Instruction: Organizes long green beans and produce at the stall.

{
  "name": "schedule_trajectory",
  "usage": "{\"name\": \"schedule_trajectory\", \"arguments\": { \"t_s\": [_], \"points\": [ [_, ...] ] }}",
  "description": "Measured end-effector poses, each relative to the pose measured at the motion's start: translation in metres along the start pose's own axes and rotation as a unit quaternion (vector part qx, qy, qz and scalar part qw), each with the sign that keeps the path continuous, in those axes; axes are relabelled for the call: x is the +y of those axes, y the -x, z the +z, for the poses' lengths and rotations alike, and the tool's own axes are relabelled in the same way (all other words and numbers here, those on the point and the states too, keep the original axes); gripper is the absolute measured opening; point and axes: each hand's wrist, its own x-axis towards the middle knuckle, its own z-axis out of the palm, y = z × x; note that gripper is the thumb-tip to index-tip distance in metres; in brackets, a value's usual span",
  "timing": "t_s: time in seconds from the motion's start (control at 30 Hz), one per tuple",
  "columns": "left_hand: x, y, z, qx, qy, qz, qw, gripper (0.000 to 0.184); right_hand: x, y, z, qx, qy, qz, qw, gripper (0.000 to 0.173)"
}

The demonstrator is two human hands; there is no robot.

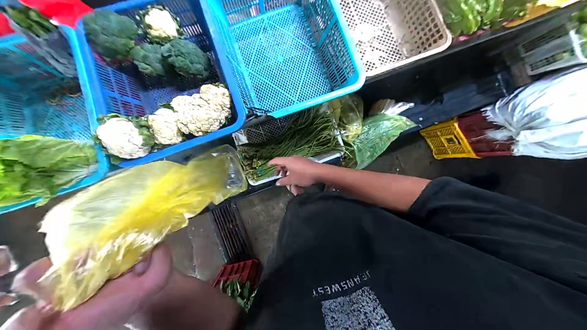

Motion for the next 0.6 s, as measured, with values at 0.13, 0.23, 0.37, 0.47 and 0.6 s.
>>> {"name": "schedule_trajectory", "arguments": {
  "t_s": [0.13, 0.23, 0.37, 0.47, 0.6],
  "points": [
    [-0.029, 0.015, 0.042, -0.224, 0.049, -0.137, 0.963, 0.020, -0.066, 0.025, -0.014, 0.049, -0.001, -0.112, 0.993, 0.106],
    [-0.087, 0.048, 0.070, -0.346, 0.077, -0.296, 0.887, 0.022, -0.076, 0.052, -0.030, 0.089, -0.030, -0.201, 0.975, 0.108],
    [-0.141, 0.088, 0.096, -0.453, 0.097, -0.413, 0.784, 0.028, -0.038, 0.094, -0.051, 0.121, -0.122, -0.263, 0.949, 0.015],
    [-0.171, 0.105, 0.111, -0.474, 0.042, -0.427, 0.769, 0.024, 0.013, 0.122, -0.071, 0.185, -0.216, -0.202, 0.937, 0.016],
    [-0.211, 0.124, 0.108, -0.425, -0.240, -0.389, 0.782, 0.019, 0.091, 0.182, -0.105, 0.325, -0.251, -0.089, 0.907, 0.018]
  ]
}}
